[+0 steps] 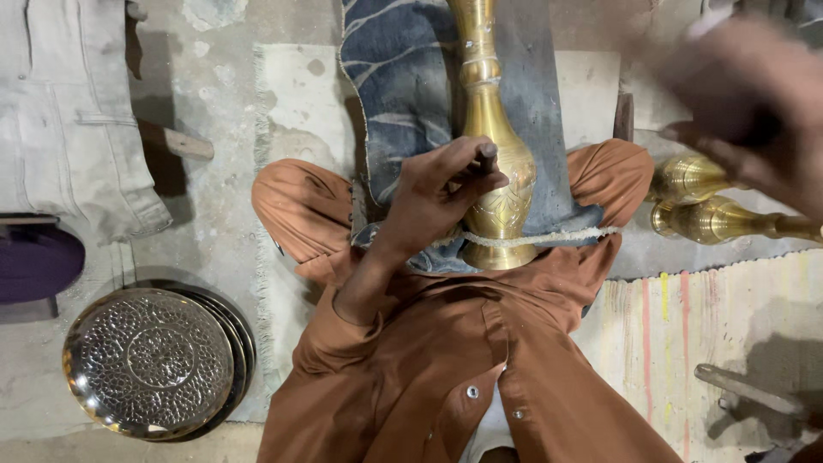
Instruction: The person sits cross-legged on the floor and uses a chisel and hammer to engrave a decorative pattern on a brass vase. The vase is held steady on a cloth-covered support while the person repeatedly taps the chisel to create indentations in the metal surface.
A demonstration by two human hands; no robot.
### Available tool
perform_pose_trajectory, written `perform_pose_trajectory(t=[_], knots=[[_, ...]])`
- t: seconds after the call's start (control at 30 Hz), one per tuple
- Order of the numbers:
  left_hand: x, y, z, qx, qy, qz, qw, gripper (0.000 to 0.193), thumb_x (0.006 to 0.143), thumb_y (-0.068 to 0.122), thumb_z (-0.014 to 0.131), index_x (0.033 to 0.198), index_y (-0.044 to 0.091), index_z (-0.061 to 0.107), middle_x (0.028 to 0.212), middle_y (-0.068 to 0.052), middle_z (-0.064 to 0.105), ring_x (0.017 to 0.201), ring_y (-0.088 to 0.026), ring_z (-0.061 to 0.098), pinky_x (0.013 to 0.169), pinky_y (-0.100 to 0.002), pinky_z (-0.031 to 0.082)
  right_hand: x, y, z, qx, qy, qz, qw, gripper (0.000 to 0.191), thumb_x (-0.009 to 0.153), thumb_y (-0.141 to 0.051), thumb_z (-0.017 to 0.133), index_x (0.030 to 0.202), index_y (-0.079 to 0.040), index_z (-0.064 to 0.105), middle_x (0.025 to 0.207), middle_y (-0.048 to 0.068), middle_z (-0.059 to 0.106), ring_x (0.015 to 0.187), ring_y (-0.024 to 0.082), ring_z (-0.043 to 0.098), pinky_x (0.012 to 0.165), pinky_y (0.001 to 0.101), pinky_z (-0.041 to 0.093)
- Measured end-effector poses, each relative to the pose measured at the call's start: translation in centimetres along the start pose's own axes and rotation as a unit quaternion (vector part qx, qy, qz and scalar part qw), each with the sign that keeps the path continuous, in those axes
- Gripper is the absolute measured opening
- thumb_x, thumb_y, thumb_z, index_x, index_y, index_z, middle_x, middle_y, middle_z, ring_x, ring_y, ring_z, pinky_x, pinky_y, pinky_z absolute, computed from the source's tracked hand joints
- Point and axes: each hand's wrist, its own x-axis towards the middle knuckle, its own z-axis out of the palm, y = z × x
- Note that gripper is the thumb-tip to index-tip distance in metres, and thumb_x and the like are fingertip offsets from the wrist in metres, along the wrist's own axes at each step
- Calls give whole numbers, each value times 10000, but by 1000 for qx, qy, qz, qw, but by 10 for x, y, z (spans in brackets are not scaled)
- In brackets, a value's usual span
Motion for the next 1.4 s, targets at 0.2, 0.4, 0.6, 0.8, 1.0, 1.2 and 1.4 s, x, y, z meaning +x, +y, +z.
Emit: perform_pose_trajectory(t=[0.2, 0.4, 0.6, 0.8, 1.0, 1.2, 1.4], knots=[[-6, -1, -4, 57, -14, -65, 996, 259, 987, 80, 793, 1187, 31, 636, 991, -57, 714, 817, -121, 696, 707, -286, 575, 10, -14, -9, -76, 50, -148, 985, 822, 764, 61, 818, 1490, -17, 440, 1102, 286, 642, 1008, 381, 676, 878, 445, 577], [-8, -2, -5, 39, -15, -73, 996, 233, 978, 79, 795, 1132, 12, 634, 975, -67, 709, 806, -136, 673, 716, -297, 576, 10, -11, -9, -20, -1, -119, 993, 761, 796, 59, 769, 1494, 37, 466, 1014, 241, 684, 905, 338, 701, 765, 424, 568], [-5, -1, -4, 81, -15, -34, 996, 242, 973, 105, 796, 1135, 24, 635, 948, -56, 708, 760, -104, 670, 662, -282, 548, 15, -25, -11, -104, 27, -147, 983, 713, 745, 46, 800, 1405, 37, 528, 949, 194, 697, 846, 337, 693, 763, 438, 569], [-7, 2, -7, 92, -10, -34, 995, 243, 947, 124, 815, 1118, 35, 667, 936, -72, 700, 697, -111, 612, 624, -296, 505, 18, -38, -13, -172, 9, -135, 976, 738, 786, 18, 833, 1462, -77, 552, 1022, 130, 691, 894, 283, 687, 816, 385, 587], [-12, -1, -4, 60, -20, -30, 998, 204, 991, 143, 798, 1122, 53, 671, 987, -56, 726, 831, -127, 723, 744, -288, 599, 16, -22, -10, -179, -32, -145, 973, 757, 770, 17, 811, 1472, -80, 547, 985, 155, 700, 846, 311, 704, 758, 394, 589], [-16, 4, -4, 71, -1, -47, 996, 198, 951, 89, 799, 1097, 26, 680, 958, -65, 715, 799, -134, 696, 715, -285, 572, 14, -18, -8, -130, -40, -115, 984, 568, 790, 55, 794, 1317, -30, 602, 888, 182, 698, 816, 326, 701, 706, 432, 550], [-15, 4, -5, 73, -16, -85, 994, 197, 945, 66, 840, 1052, 22, 679, 890, -57, 684, 708, -118, 599, 645, -293, 492, 19, -40, -9, -31, 5, -111, 993, 606, 850, 29, 814, 1390, -77, 559, 939, 156, 680, 792, 279, 666, 735, 399, 560]])
